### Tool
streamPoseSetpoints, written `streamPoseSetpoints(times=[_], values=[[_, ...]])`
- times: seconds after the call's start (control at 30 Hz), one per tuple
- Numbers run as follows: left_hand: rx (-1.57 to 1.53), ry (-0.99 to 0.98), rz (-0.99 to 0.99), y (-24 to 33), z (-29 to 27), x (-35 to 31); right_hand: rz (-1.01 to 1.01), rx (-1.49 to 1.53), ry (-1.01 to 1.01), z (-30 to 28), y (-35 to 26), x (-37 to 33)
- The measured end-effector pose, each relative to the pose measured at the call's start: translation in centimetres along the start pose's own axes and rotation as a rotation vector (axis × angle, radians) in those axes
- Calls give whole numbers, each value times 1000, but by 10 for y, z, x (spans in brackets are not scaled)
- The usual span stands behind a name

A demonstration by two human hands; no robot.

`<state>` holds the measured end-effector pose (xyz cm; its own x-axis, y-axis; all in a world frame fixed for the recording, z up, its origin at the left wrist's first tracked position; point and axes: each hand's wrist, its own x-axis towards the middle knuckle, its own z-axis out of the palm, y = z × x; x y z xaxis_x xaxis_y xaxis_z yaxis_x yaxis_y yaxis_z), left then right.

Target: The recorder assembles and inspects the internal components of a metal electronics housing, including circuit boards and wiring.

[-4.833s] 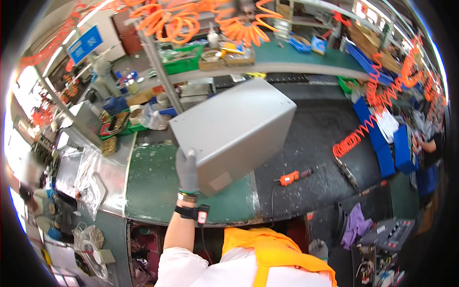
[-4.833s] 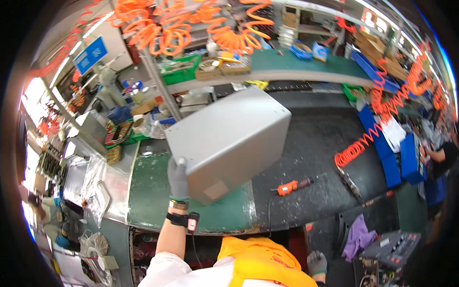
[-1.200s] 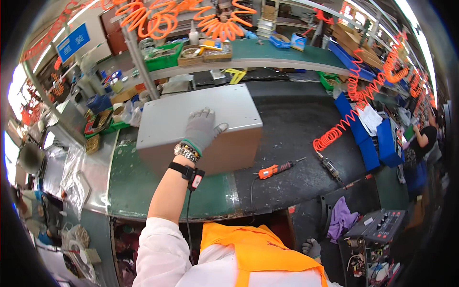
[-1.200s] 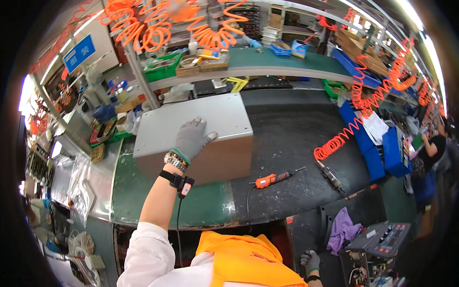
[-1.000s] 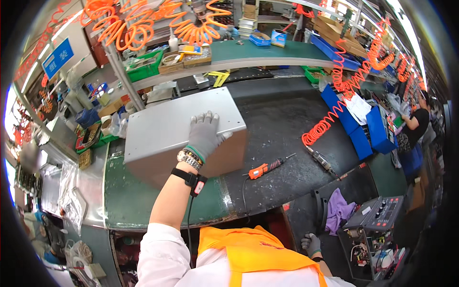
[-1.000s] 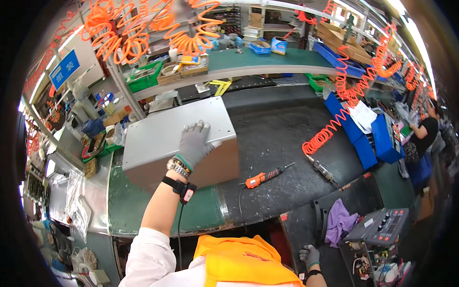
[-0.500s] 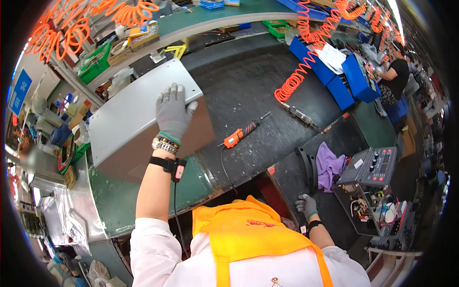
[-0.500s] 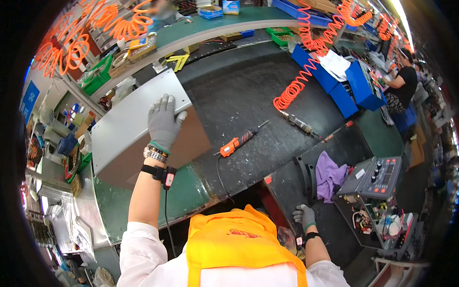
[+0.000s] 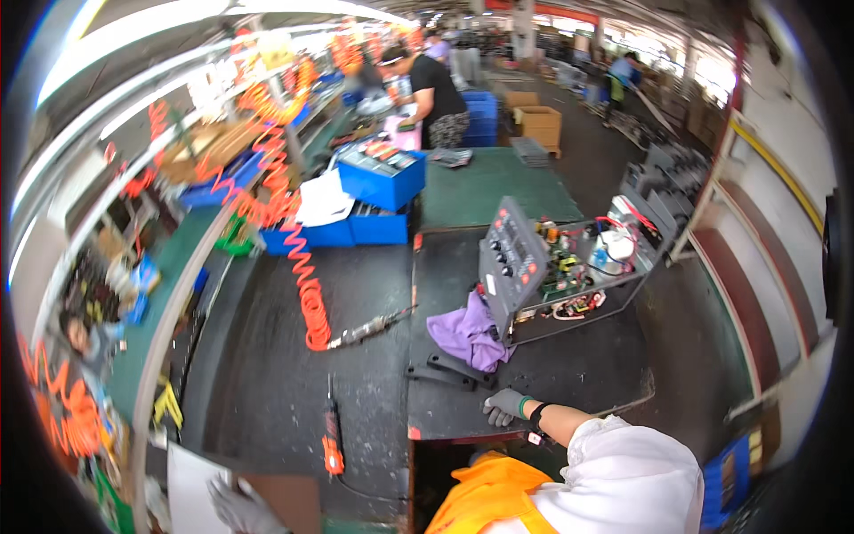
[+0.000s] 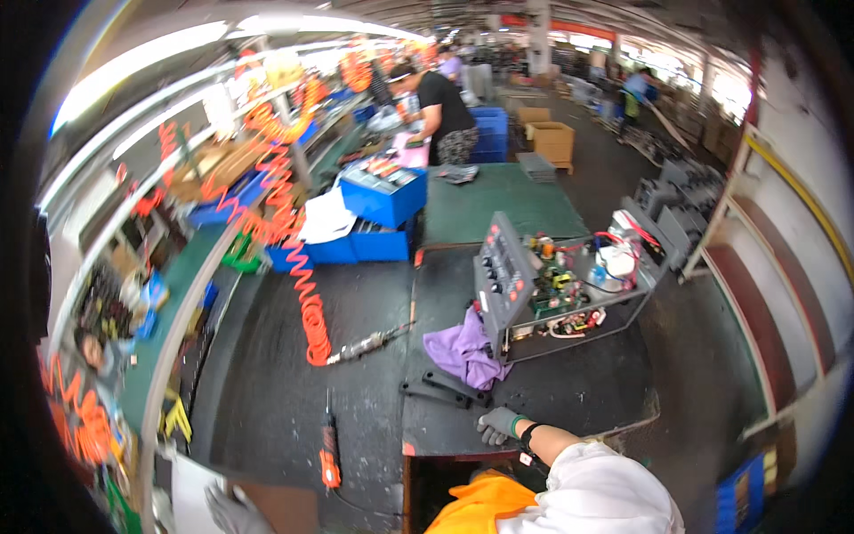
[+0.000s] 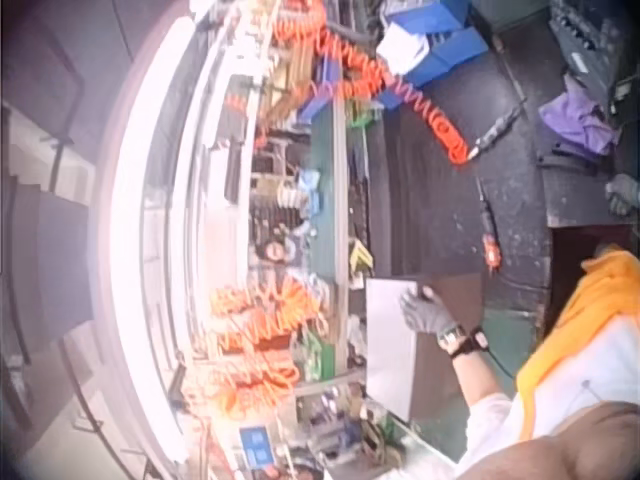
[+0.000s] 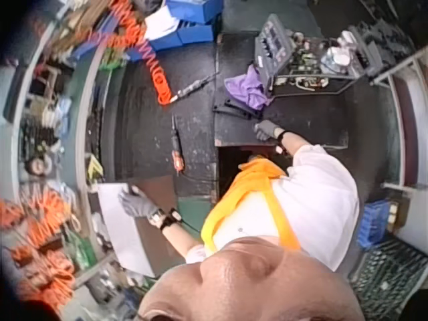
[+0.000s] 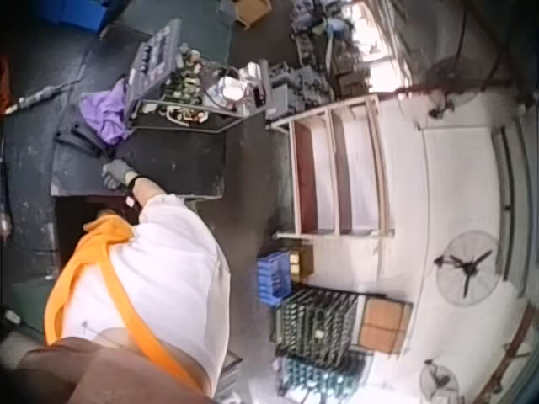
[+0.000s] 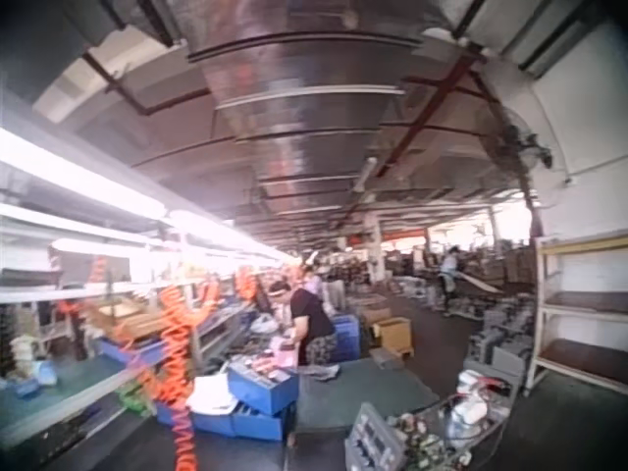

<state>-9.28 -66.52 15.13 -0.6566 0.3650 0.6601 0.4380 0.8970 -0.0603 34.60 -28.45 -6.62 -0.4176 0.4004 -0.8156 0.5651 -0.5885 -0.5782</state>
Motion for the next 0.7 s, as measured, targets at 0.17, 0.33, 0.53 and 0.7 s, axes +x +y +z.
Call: streamPoseSetpoints(times=[0.17,0.33,0.53,0.7], values=[[89,188,62,23,-19,9,-10,-37,-13,3,-6,-1],[72,284,47,28,-2,8,-8,-27,-22,1,-2,1],[196,263,-37,26,-11,-7,-107,-6,-71,12,1,3],[159,363,22,82,5,-7,-303,304,-98,7,35,15]])
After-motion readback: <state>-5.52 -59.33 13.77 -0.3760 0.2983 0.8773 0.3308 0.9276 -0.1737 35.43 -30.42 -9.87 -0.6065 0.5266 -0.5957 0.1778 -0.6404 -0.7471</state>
